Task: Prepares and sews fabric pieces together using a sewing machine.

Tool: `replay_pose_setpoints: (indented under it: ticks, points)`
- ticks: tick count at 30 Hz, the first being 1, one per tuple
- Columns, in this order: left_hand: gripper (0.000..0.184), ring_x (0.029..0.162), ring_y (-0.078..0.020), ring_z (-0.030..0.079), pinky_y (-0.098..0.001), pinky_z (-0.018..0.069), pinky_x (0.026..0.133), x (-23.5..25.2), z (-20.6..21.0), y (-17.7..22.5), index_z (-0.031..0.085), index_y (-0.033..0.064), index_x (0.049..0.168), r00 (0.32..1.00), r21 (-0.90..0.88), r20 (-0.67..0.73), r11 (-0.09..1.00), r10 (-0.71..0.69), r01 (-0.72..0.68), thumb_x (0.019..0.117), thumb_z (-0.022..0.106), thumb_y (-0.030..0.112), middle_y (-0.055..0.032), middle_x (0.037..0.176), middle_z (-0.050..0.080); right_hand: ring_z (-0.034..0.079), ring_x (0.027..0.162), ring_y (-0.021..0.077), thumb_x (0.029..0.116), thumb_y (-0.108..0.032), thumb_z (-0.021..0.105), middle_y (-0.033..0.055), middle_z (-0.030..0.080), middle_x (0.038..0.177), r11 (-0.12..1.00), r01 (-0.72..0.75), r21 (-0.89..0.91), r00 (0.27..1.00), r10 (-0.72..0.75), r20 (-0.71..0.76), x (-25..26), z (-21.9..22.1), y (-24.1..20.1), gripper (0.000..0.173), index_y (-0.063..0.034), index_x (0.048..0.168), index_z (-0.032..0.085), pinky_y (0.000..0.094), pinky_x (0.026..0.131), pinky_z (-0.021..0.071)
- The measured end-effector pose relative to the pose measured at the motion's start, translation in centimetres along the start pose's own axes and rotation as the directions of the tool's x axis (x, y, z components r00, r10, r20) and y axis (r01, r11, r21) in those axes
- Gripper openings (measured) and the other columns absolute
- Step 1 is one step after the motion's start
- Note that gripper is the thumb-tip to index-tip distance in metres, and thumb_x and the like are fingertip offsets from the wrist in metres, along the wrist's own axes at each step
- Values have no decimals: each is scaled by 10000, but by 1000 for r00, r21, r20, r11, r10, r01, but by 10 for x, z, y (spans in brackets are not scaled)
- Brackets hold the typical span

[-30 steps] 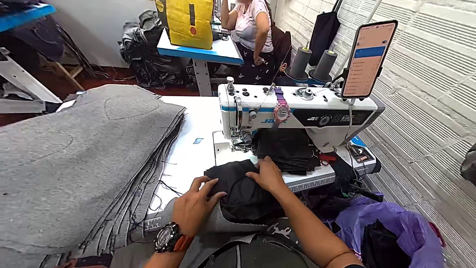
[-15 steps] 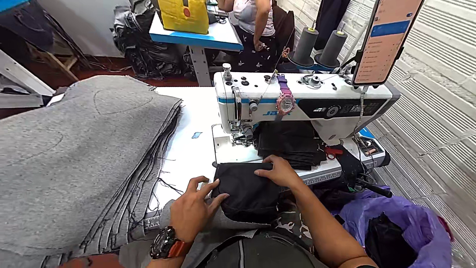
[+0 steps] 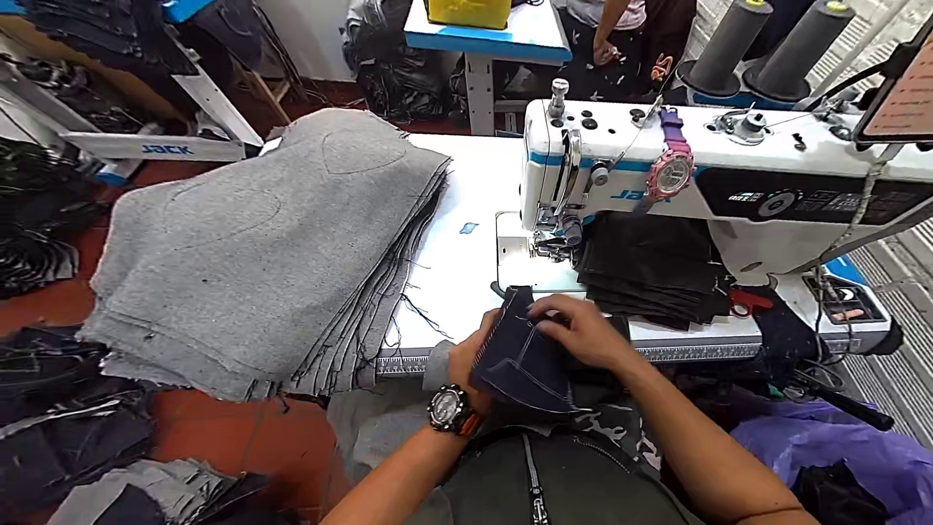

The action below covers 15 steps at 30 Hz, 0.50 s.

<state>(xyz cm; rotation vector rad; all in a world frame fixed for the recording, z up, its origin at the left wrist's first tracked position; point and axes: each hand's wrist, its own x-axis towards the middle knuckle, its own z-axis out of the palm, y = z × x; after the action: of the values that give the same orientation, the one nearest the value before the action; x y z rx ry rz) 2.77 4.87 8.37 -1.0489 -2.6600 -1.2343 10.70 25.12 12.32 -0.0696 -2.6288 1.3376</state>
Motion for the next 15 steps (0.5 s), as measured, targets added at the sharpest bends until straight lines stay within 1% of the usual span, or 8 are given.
replay_pose_setpoints:
  ticks: [2,4,6,8,10,11,13,15]
  points:
    - [406,748,-324,721,-554,574,635,8,0,4,561,54,1334,996,93,89,996,-17,8,973,620,230,-154,900,722,573,1342,227,1011,-135,604,112,654,1372,981,151,-122,987,-157,-41,-1,26,15,294,-31,1271,692,447,1156,445]
    - [353,713,-329,711,-544,569,596,12,-16,3,564,24,1264,972,213,235,976,-5,-46,966,632,199,-154,927,707,499,1425,248,1059,-247,532,98,600,1462,941,182,-285,978,-202,-43,-2,36,20,400,-44,1393,614,479,1207,360]
    - [351,824,-347,711,-561,585,684,16,-53,11,660,31,1230,881,329,472,933,-28,-147,904,732,142,-170,1076,683,484,1443,228,1077,-344,475,75,574,1501,889,176,-423,976,-212,-39,1,38,25,472,-65,1443,578,495,1225,324]
    - [284,833,-343,716,-574,576,713,16,-90,10,681,65,1103,773,339,635,898,1,-280,865,781,184,-145,916,711,467,1456,212,1074,-385,473,61,555,1523,869,161,-468,979,-199,-32,7,35,28,498,-85,1461,566,516,1234,299]
    - [259,694,-210,695,-471,587,633,12,-134,18,747,146,911,632,98,733,879,254,-467,914,739,405,-19,744,692,456,1465,207,1068,-391,486,47,548,1530,858,150,-491,983,-184,-21,11,35,28,495,-109,1465,569,541,1239,284]
    - [305,675,-107,672,-365,580,605,13,-154,29,752,207,883,561,-62,705,826,434,-561,957,639,480,64,736,680,457,1464,209,1066,-391,488,45,549,1529,854,153,-498,982,-187,-19,13,37,28,490,-117,1463,574,546,1237,285]
    - [319,738,-12,625,-214,513,645,26,-180,66,742,232,936,487,-304,543,701,684,-645,1055,525,433,112,799,678,455,1465,212,1064,-393,491,41,553,1525,850,156,-503,981,-194,-23,16,41,28,486,-124,1458,578,544,1236,289]
    - [260,730,-5,617,-188,509,638,50,-173,95,730,211,923,581,-179,358,664,731,-726,1049,561,363,102,786,658,464,1459,231,1065,-368,492,60,560,1518,862,154,-484,981,-193,-33,17,43,22,479,-103,1454,580,548,1235,286]
